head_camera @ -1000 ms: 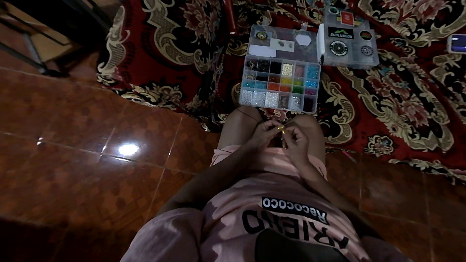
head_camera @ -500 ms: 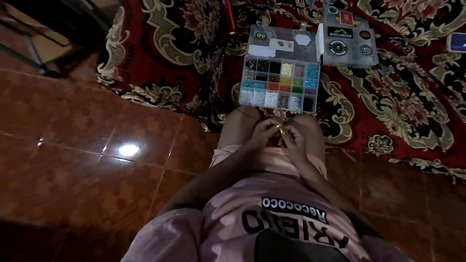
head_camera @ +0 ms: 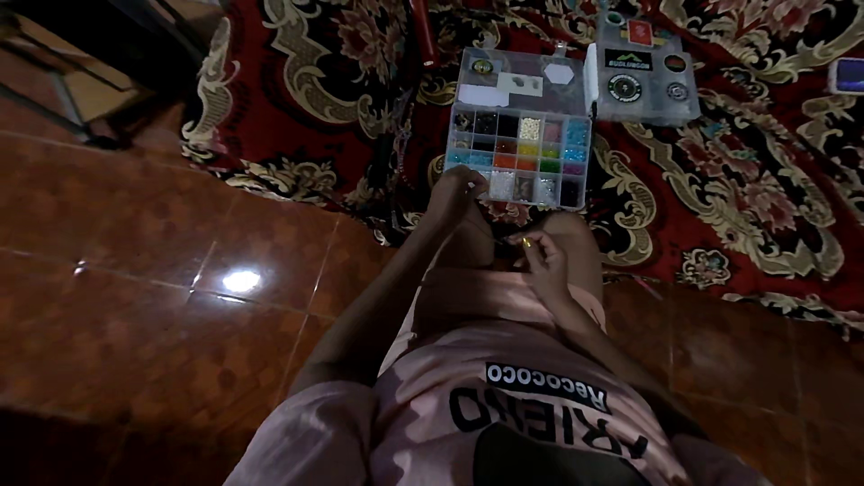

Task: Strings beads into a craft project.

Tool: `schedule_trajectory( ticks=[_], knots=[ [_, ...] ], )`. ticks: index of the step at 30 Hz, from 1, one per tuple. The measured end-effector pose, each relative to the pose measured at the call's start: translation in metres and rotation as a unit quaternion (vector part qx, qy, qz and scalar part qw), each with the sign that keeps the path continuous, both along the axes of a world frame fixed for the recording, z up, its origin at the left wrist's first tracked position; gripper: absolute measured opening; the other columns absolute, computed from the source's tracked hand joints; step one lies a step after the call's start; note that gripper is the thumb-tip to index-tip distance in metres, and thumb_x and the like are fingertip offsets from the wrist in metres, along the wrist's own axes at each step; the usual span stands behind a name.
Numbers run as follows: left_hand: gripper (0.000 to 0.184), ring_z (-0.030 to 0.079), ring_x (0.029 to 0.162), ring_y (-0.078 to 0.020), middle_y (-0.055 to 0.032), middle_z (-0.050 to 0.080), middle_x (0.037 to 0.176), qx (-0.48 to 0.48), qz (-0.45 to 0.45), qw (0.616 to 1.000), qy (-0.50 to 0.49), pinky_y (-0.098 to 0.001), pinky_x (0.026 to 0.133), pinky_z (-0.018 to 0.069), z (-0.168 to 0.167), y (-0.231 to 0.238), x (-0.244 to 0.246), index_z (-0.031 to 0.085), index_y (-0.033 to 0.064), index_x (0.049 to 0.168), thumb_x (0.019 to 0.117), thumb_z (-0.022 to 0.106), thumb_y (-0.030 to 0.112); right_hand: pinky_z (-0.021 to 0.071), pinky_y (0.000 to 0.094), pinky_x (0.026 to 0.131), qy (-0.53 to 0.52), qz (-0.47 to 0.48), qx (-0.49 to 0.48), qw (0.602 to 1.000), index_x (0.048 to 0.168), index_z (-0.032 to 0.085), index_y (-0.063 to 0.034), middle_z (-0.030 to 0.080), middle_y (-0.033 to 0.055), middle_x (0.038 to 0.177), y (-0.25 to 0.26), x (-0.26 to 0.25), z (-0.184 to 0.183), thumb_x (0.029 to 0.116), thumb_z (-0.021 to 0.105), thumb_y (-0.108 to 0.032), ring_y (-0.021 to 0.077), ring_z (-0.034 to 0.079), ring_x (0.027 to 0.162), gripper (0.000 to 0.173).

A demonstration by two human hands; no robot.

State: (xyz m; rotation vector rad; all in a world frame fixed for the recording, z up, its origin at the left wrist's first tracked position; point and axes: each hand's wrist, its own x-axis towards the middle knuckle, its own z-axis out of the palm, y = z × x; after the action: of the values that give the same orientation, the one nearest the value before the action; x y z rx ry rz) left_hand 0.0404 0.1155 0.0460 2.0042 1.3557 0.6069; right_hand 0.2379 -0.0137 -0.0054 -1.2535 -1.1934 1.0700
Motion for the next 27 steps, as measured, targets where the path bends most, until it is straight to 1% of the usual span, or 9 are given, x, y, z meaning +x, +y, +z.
schedule_trajectory(
  ticks=[2,8,11,14,19,21,24,25,27],
  knots=[
    [0.015,0.063,0.109,-0.0397,-0.0208,0.069,0.109,0.033,-0.021,0.996,0.082,-0.0556,0.1,0.0485,-0.002,0.009,-0.002,0.076,0.0016,0.106,0.0974,0.065,0.008,0.0606,0.025,0.062,0.006,-0.012,-0.005,1.0,0.106,0.065,0.0034,0.073,0.0078,0.106,0.0,0.0,0.0,0.1012,0.049,-0.002,0.0083,0.07,0.074,0.018],
    [0.015,0.061,0.112,-0.0446,-0.0225,0.068,0.108,0.061,-0.058,0.974,0.209,-0.0633,0.099,0.0435,-0.01,0.02,0.009,0.077,0.0039,0.106,0.0923,0.071,0.006,0.0641,0.0306,0.072,0.021,-0.015,0.003,1.0,0.106,0.063,0.0037,0.073,0.0092,0.107,0.0,0.001,0.0,0.1023,0.046,-0.001,0.0142,0.074,0.088,0.018],
    [0.017,0.058,0.117,-0.0435,-0.0228,0.067,0.113,0.028,-0.063,0.959,0.274,-0.0627,0.103,0.0398,-0.004,0.023,0.017,0.075,0.0036,0.11,0.0939,0.07,0.007,0.0647,0.0318,0.071,0.035,-0.012,0.004,0.999,0.105,0.062,0.0025,0.074,0.0075,0.099,0.0,0.001,0.0,0.1028,0.044,-0.001,0.0153,0.074,0.083,0.018],
    [0.016,0.059,0.116,-0.0426,-0.0221,0.067,0.114,0.038,-0.066,0.943,0.324,-0.0595,0.098,0.0435,-0.005,0.024,0.021,0.074,0.0016,0.108,0.0945,0.069,0.008,0.0641,0.0315,0.067,0.046,-0.006,0.003,0.999,0.104,0.061,0.0018,0.074,0.0074,0.093,0.0,0.002,-0.002,0.1036,0.043,-0.002,0.0167,0.074,0.076,0.019],
    [0.02,0.059,0.115,-0.0417,-0.0216,0.065,0.115,0.03,-0.075,0.92,0.382,-0.0585,0.095,0.0445,-0.002,0.025,0.029,0.071,-0.0011,0.107,0.0909,0.061,-0.008,0.0611,0.0278,0.06,0.041,0.014,-0.014,0.999,0.105,0.062,0.0029,0.073,0.0064,0.089,0.0,0.002,0.0,0.1034,0.045,-0.003,0.0131,0.071,0.069,0.018],
    [0.019,0.061,0.112,-0.0423,-0.0224,0.066,0.112,0.054,-0.065,0.931,0.354,-0.0585,0.094,0.0462,-0.002,0.023,0.026,0.071,-0.002,0.106,0.0911,0.061,-0.008,0.0611,0.0268,0.061,0.047,0.011,-0.014,0.999,0.105,0.062,0.0032,0.072,0.0055,0.087,-0.001,0.001,0.001,0.1032,0.045,-0.002,0.0118,0.07,0.068,0.017],
    [0.015,0.065,0.106,-0.042,-0.0247,0.068,0.107,0.074,-0.034,0.986,0.148,-0.0583,0.094,0.0494,-0.001,0.013,0.016,0.07,-0.006,0.106,0.0956,0.062,0.0,0.0597,0.0254,0.059,0.053,-0.001,-0.017,0.998,0.105,0.063,0.0035,0.071,0.0039,0.081,-0.001,0.001,0.001,0.1028,0.048,-0.003,0.01,0.068,0.064,0.017],
    [0.016,0.068,0.101,-0.0383,-0.0233,0.068,0.105,0.055,-0.031,0.995,0.072,-0.055,0.092,0.0536,0.001,0.007,0.014,0.069,-0.0065,0.107,0.0967,0.062,0.003,0.0588,0.0244,0.057,0.052,-0.005,-0.018,0.998,0.105,0.064,0.0036,0.07,0.0031,0.078,-0.001,0.001,0.001,0.1025,0.049,-0.003,0.0087,0.067,0.062,0.017],
    [0.019,0.07,0.096,-0.0277,-0.0183,0.071,0.103,-0.05,-0.018,0.998,-0.04,-0.0461,0.089,0.0569,0.009,-0.01,0.017,0.065,-0.0053,0.112,0.0983,0.062,0.007,0.0551,0.0215,0.053,0.051,-0.012,-0.027,0.998,0.105,0.064,0.003,0.067,0.0008,0.075,-0.003,0.0,0.002,0.102,0.051,-0.004,0.0053,0.062,0.057,0.016]
  ],
)
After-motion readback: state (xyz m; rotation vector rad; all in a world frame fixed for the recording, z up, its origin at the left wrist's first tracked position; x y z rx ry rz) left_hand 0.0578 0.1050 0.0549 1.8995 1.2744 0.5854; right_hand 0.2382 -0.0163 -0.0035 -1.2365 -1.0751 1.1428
